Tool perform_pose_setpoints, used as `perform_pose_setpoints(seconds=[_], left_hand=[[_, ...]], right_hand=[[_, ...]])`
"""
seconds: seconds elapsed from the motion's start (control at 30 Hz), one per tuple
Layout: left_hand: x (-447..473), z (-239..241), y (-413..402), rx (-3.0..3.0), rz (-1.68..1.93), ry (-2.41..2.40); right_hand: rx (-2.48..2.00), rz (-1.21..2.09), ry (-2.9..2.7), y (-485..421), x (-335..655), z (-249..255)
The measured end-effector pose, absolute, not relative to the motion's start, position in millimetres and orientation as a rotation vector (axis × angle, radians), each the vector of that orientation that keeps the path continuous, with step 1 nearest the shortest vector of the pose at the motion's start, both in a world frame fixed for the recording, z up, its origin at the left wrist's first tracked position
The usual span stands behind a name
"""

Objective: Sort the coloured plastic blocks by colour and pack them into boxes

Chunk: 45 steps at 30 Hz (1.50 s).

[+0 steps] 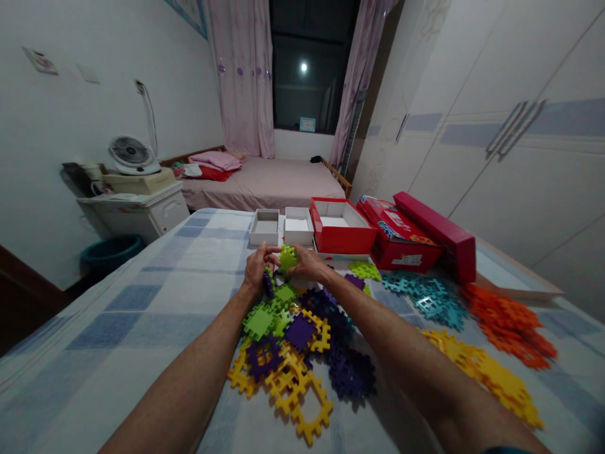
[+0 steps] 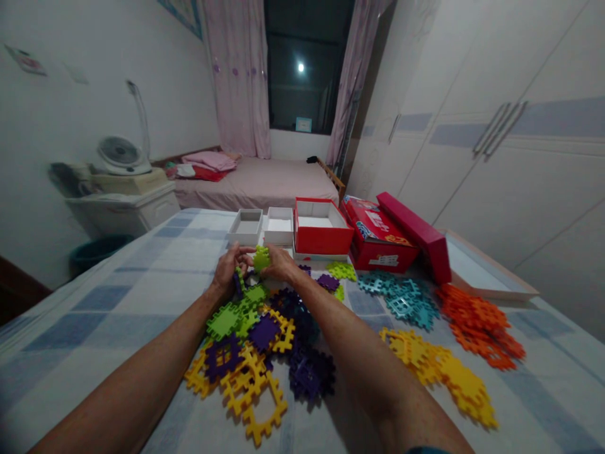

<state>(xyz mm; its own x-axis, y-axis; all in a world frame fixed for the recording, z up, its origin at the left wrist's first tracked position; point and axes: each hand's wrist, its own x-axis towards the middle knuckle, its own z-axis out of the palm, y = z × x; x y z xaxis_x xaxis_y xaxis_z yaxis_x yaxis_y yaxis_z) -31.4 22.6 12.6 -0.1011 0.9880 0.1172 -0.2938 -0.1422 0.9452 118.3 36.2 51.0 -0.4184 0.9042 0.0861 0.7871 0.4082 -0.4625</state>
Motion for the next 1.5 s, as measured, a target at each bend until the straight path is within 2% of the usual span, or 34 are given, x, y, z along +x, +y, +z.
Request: perform_pose_setpoints(seconds=[0.23,0.37,0.5,0.6,0.73,0.8,1.0,1.33,1.5], left_hand=[[-30,14,21,1.022,1.487,0.980],[-29,14,22,1.010,1.488,0.976],[-30,15,22,0.998,1.488,0.983],[-30,16,21,0.980,1.474,0.988],[-30,16,20,0.982,1.469,0.992],[-30,17,20,0.985,1.472,0.988],[-30,17,19,0.976,1.464,0.990],[-31,15,22,0.988,1.453,0.979],[-31,15,21,0.978,1.441,0.968]], right_hand=[[-1.464,0.559,-2.126,18,170,62],[-1.629,0.748,-1.888,13,239,71],[-1.796,0.729,-1.802,16,283,75],[-1.919,0.482,-1.887,11,290,75],[-2.049,-0.137,-2.005,-10,278,77],[-1.976,-0.248,-2.061,-21,270,76],[-1.875,0.038,-2.429,-31,259,61],[-1.706,0.077,-2.483,-28,264,50],[-1.752,-0.097,-2.257,-25,270,53]])
